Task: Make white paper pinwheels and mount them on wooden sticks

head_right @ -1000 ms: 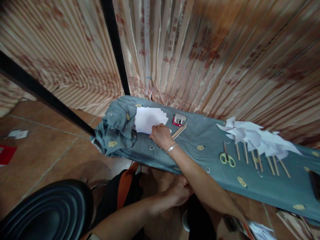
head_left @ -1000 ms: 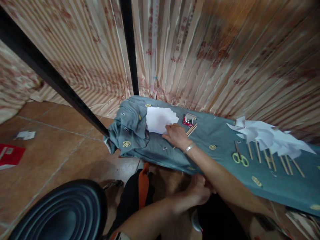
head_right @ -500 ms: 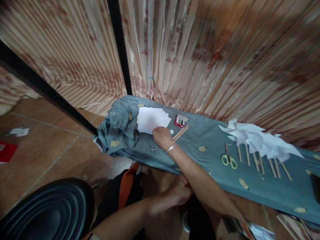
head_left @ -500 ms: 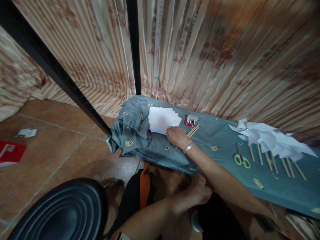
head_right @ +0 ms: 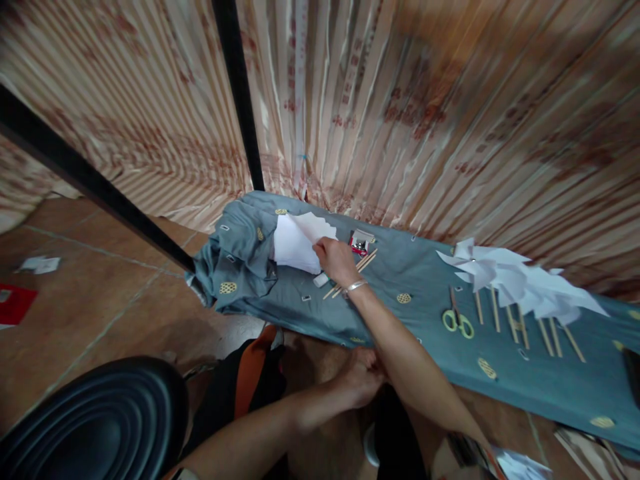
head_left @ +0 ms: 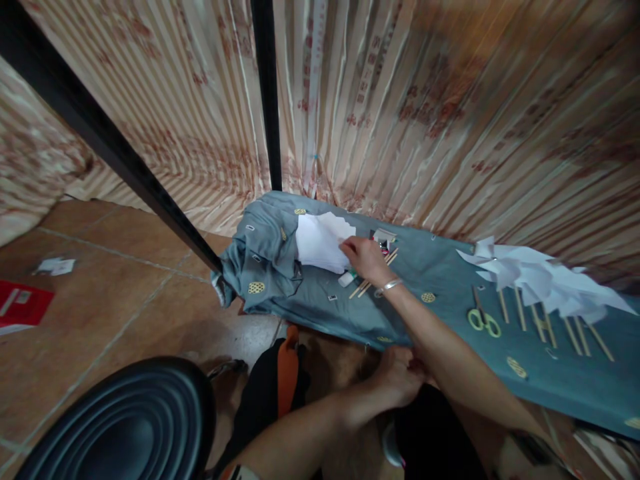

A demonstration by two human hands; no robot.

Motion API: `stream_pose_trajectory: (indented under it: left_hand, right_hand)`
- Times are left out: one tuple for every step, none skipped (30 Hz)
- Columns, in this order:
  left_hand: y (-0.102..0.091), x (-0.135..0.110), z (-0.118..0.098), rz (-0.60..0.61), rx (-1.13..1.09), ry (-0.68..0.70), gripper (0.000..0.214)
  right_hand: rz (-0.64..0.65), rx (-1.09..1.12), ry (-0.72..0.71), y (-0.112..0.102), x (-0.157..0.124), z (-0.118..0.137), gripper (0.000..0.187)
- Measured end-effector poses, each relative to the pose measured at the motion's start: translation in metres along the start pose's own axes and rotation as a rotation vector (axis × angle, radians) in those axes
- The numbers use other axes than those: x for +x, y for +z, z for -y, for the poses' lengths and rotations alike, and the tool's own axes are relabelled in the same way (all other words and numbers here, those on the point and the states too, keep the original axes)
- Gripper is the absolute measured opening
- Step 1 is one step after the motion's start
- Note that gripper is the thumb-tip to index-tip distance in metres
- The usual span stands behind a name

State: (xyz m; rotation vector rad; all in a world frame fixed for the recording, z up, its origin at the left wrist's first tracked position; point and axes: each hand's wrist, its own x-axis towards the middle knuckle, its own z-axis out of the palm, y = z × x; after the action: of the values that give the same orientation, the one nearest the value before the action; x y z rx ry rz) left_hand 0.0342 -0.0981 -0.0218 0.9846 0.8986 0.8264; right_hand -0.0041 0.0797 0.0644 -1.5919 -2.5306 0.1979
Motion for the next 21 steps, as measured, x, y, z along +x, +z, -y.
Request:
stream_pose_trajectory:
  left_hand:
    - [-0.001, 0.001, -0.001, -0.007, -0.016, 0.006, 0.019]
    - [-0.002, 0.001, -0.002, -0.015, -0.04, 0.012, 0.02]
    - [-0.003, 0.002, -0.004, -0.024, -0.066, 0.017, 0.02]
    - [-0.004, 0.002, -0.006, -0.037, -0.091, 0.012, 0.021]
    - [-0.006, 0.002, -0.009, -0.04, -0.098, 0.013, 0.02]
    - [-0.007, 0.002, -0.012, -0.059, -0.101, 0.011, 0.018]
    - [-0.008, 0.002, -0.015, -0.076, -0.117, 0.01, 0.017]
    - [-0.01, 0.002, -0.018, -0.073, -0.122, 0.012, 0.015]
    - [-0.011, 0.002, -0.02, -0.08, -0.115, 0.01, 0.014]
    - [-0.012, 0.003, -0.022, -0.079, -0.11, 0.006, 0.014]
    - [-0.012, 0.003, -0.023, -0.074, -0.115, -0.002, 0.013]
    - [-0.013, 0.004, -0.023, -0.077, -0.116, -0.004, 0.013]
    - [-0.014, 0.005, -0.024, -0.093, -0.112, -0.004, 0.013]
    - [-0.014, 0.006, -0.024, -0.09, -0.097, -0.001, 0.014]
    - [-0.015, 0.007, -0.024, -0.092, -0.072, 0.003, 0.014]
    - [-0.016, 0.007, -0.025, -0.099, -0.043, 0.018, 0.015]
    - [-0.017, 0.007, -0.026, -0.102, -0.013, 0.033, 0.015]
    - [-0.019, 0.007, -0.027, -0.104, 0.01, 0.048, 0.016]
    - [-0.02, 0.007, -0.03, -0.117, 0.027, 0.062, 0.017]
    - [-0.022, 0.006, -0.033, -0.134, 0.053, 0.077, 0.018]
    - [-0.024, 0.005, -0.037, -0.144, 0.102, 0.106, 0.02]
  right_hand:
    - [-0.066, 0.129, 0.023, -0.004, -0.002, -0.006, 0.031]
    - [-0.145, 0.296, 0.055, -0.007, -0.006, -0.013, 0.03]
    - [-0.221, 0.469, 0.085, -0.011, -0.011, -0.021, 0.029]
    - [-0.286, 0.626, 0.115, -0.016, -0.018, -0.03, 0.028]
    - [-0.334, 0.75, 0.141, -0.02, -0.027, -0.038, 0.028]
    - [-0.376, 0.842, 0.181, -0.024, -0.038, -0.046, 0.029]
    - [-0.421, 0.909, 0.228, -0.028, -0.05, -0.055, 0.029]
    - [-0.464, 0.951, 0.278, -0.032, -0.062, -0.063, 0.028]
    - [-0.505, 0.976, 0.329, -0.035, -0.074, -0.07, 0.027]
    - [-0.544, 0.984, 0.377, -0.039, -0.087, -0.078, 0.026]
    - [-0.587, 0.976, 0.419, -0.042, -0.099, -0.085, 0.025]
    - [-0.632, 0.952, 0.453, -0.044, -0.11, -0.093, 0.025]
    - [-0.677, 0.912, 0.474, -0.047, -0.121, -0.1, 0.024]
    - [-0.719, 0.851, 0.481, -0.05, -0.131, -0.106, 0.024]
    - [-0.752, 0.762, 0.476, -0.053, -0.14, -0.111, 0.025]
    - [-0.774, 0.644, 0.46, -0.055, -0.149, -0.115, 0.025]
    - [-0.776, 0.501, 0.429, -0.057, -0.157, -0.117, 0.025]
    - [-0.758, 0.345, 0.386, -0.059, -0.164, -0.118, 0.024]
    - [-0.719, 0.189, 0.332, -0.059, -0.17, -0.117, 0.023]
    - [-0.661, 0.055, 0.261, -0.058, -0.174, -0.115, 0.022]
    - [-0.595, -0.045, 0.192, -0.056, -0.179, -0.113, 0.021]
